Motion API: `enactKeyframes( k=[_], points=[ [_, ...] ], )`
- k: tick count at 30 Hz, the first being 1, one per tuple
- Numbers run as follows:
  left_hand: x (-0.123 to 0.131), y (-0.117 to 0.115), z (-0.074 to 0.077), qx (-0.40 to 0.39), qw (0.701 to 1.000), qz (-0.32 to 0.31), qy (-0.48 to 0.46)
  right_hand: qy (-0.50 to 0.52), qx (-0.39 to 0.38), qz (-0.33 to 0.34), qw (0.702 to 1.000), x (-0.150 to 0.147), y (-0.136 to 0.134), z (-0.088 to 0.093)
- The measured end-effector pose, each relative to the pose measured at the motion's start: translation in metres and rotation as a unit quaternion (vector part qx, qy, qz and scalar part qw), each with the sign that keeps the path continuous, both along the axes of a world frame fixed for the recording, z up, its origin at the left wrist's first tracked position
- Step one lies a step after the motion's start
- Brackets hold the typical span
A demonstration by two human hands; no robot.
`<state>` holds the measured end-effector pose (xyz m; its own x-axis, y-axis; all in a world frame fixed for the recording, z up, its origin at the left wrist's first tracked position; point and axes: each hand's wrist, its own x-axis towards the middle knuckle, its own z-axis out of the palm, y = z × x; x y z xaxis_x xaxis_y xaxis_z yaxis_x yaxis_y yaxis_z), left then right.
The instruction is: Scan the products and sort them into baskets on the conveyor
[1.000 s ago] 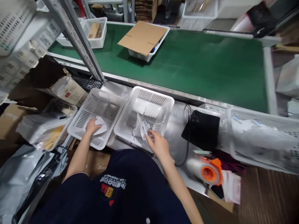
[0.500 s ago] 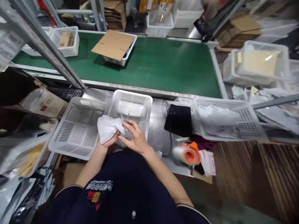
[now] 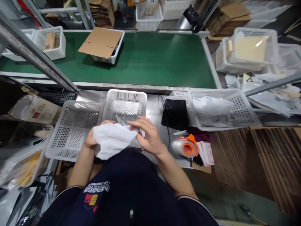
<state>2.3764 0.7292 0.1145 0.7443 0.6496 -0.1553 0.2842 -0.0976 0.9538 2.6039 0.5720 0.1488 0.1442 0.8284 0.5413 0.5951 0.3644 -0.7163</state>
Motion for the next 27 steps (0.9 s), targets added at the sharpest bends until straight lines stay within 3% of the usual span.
enactKeyframes(
  k=[2,4,6,8,11,15,21,24,27],
  points=[
    [-0.015,0.012,0.031,0.086,0.984,-0.157,-0.014,-0.106,-0.016,0.041,0.993,0.014,-0.006,0.019],
    [-0.025,0.016,0.059,0.215,0.938,-0.270,0.028,-0.216,-0.024,0.074,0.973,0.023,-0.013,0.037],
    [-0.028,0.013,0.077,0.308,0.902,-0.288,0.097,-0.302,-0.025,0.087,0.949,0.025,-0.017,0.049],
    [-0.026,0.006,0.083,0.345,0.888,-0.273,0.133,-0.339,-0.028,0.096,0.935,0.022,-0.020,0.053],
    [-0.018,-0.006,0.070,0.369,0.888,-0.220,0.162,-0.326,-0.054,0.121,0.936,0.014,-0.022,0.043],
    [-0.013,-0.016,0.039,0.430,0.868,-0.123,0.218,-0.318,-0.099,0.141,0.932,0.001,-0.027,0.019],
    [-0.027,-0.038,0.015,0.462,0.857,-0.036,0.225,-0.415,-0.110,0.091,0.899,-0.025,-0.031,0.004],
    [-0.030,-0.039,0.007,0.466,0.860,0.010,0.209,-0.422,-0.102,0.064,0.898,-0.033,-0.018,-0.007],
    [-0.022,-0.025,-0.011,0.431,0.876,0.068,0.205,-0.406,-0.125,0.050,0.904,-0.030,0.013,-0.032]
  ],
)
